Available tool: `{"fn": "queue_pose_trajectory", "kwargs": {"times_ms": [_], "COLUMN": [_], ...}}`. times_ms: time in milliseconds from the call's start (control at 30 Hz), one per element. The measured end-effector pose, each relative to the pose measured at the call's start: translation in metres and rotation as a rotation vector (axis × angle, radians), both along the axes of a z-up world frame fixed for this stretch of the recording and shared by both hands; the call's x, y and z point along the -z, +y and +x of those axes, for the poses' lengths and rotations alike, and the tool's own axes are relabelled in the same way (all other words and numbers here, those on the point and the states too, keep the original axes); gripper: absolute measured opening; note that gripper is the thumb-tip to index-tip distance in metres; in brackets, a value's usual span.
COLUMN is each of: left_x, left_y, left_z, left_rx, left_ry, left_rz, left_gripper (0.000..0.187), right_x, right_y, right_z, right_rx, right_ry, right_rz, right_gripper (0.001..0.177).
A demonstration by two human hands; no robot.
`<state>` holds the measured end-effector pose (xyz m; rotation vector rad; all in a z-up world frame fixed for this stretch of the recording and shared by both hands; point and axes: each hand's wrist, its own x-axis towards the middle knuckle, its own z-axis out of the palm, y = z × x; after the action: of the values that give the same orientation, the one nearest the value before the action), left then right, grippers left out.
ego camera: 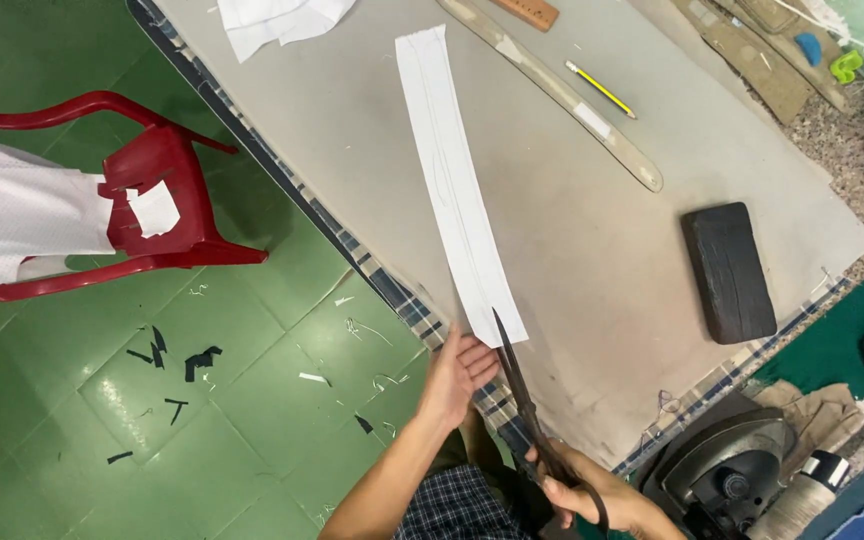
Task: The person cuts a long strip of white fabric using shears on a work table. They repeatedly trim the edges to create a narrower strip, occasionally repositioning the fabric and discarding the cut-off pieces.
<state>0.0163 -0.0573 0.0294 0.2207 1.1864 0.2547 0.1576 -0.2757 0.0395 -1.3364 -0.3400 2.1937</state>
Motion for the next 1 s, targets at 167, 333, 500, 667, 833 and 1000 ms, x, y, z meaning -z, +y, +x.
{"fn": "queue_pose_trajectory", "kwargs": {"times_ms": [167, 333, 500, 667, 833, 1000], "left_x": [0.008, 0.021, 0.030, 0.039, 0.035, 0.037], "left_y": [0.004, -0.023, -0.032, -0.035, -0.033, -0.034], "left_z": [0.017, -0.003, -0.009, -0.008, -0.008, -0.009], "left_rx": [-0.129, -0.092, -0.163, -0.163, -0.148, -0.135], "left_ry": [0.072, 0.089, 0.102, 0.138, 0.144, 0.126], "left_rz": [0.034, 0.161, 0.126, 0.115, 0.094, 0.113], "left_gripper": [0.050, 0.024, 0.024, 0.030, 0.030, 0.032], "right_x": [-0.037, -0.004, -0.006, -0.001, 0.021, 0.025], "right_y": [-0.010, -0.052, -0.036, -0.017, -0.014, -0.014], "right_z": [0.005, -0.021, -0.040, -0.068, -0.083, -0.082], "right_rx": [-0.056, 0.085, 0.161, 0.229, 0.236, 0.149], "right_ry": [-0.059, 0.002, 0.011, -0.077, -0.218, -0.329], "right_rz": [-0.430, -0.137, -0.233, -0.181, -0.050, -0.015], "right_gripper": [0.090, 0.076, 0.078, 0.065, 0.072, 0.069]}}
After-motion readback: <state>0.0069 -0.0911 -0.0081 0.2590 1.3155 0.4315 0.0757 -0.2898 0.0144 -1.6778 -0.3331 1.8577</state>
